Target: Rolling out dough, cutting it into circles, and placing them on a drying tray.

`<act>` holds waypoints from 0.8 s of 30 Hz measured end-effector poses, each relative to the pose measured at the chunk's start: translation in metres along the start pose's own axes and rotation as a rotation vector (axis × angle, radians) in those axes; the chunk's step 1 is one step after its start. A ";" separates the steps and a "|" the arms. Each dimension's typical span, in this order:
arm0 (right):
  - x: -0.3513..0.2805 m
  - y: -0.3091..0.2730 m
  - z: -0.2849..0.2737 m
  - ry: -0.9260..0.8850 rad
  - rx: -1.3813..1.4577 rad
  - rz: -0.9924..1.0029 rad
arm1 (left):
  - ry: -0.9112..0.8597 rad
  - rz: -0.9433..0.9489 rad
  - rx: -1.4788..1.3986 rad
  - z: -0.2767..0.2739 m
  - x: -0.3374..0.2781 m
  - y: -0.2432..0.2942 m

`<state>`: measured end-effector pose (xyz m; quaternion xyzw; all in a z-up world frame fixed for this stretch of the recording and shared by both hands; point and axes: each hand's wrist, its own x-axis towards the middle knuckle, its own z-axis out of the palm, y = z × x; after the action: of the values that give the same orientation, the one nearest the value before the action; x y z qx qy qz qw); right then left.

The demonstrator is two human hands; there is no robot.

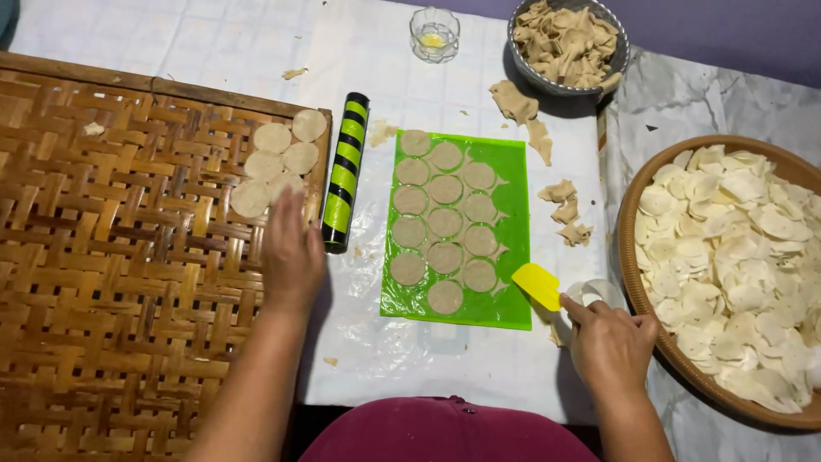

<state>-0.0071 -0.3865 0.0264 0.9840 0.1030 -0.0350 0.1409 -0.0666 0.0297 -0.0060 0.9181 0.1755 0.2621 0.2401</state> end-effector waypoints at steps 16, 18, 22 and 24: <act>0.040 -0.001 0.073 -0.140 0.649 0.257 | -0.077 0.161 -0.117 0.077 -0.083 0.015; 0.049 -0.001 0.074 -0.056 0.646 0.269 | -0.078 0.183 -0.101 0.078 -0.082 0.016; 0.050 -0.028 0.053 0.176 0.287 0.123 | -0.116 0.178 -0.101 0.074 -0.082 0.019; 0.058 -0.038 0.068 0.311 0.136 0.020 | -0.097 0.211 -0.102 0.078 -0.084 0.016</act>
<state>0.0384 -0.3594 -0.0549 0.9858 0.1112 0.1122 0.0565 -0.0870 -0.0484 -0.0890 0.9296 0.0526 0.2498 0.2659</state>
